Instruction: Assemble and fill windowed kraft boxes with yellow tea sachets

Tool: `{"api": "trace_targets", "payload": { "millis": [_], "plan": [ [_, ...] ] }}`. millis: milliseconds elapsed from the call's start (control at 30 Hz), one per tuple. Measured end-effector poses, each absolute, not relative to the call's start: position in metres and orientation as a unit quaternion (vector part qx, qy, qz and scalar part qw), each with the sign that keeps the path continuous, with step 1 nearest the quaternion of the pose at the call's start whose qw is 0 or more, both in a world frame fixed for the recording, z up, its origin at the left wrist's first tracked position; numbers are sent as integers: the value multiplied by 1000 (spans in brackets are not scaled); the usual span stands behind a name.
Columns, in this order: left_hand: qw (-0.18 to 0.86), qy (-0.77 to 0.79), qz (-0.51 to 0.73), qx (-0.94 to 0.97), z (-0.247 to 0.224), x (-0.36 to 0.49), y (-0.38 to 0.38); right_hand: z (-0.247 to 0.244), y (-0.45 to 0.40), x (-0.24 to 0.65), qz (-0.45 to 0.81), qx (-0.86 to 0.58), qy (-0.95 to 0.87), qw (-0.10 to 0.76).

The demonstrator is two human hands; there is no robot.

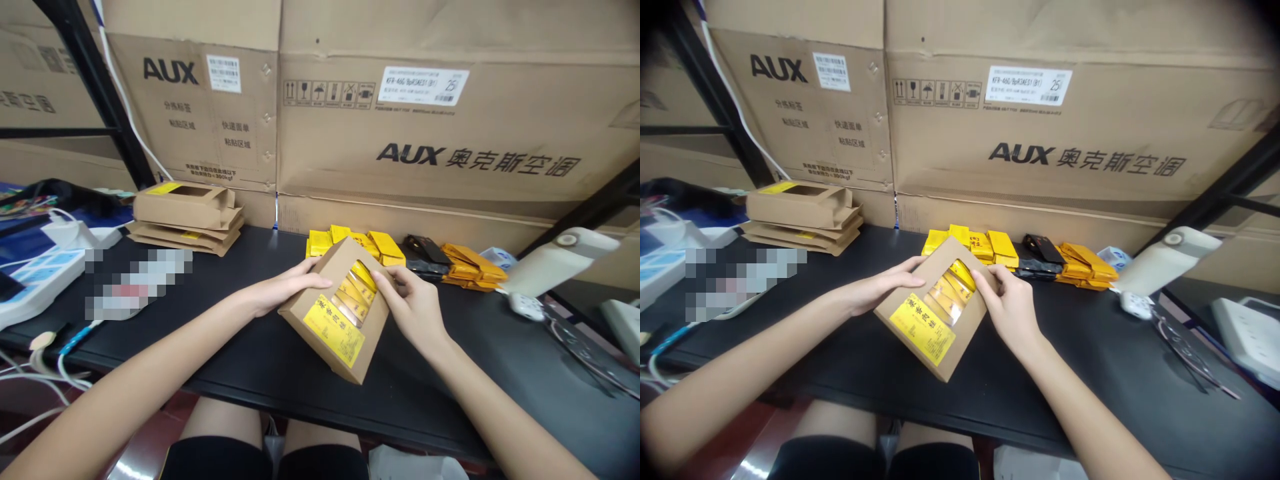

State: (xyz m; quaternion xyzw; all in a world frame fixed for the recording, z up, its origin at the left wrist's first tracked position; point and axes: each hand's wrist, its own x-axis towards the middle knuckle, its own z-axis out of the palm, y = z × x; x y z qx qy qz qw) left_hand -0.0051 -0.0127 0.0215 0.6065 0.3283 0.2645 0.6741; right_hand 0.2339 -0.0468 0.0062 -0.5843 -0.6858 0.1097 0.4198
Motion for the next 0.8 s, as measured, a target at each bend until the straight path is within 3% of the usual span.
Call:
{"api": "trace_targets", "payload": {
  "millis": [200, 333, 567, 800],
  "plan": [
    [665, 364, 335, 560, 21, -3, -8, 5, -41, 237, 183, -552, -663, 472],
    [718, 353, 416, 433, 24, -2, -5, 3, -38, 239, 214, -534, -629, 523],
    [644, 276, 659, 274, 42, -14, 4, -7, -35, 238, 191, -561, -657, 465],
    [605, 322, 690, 232, 34, -28, 24, -17, -29, 240, 178, -561, -669, 454]
  ]
}}
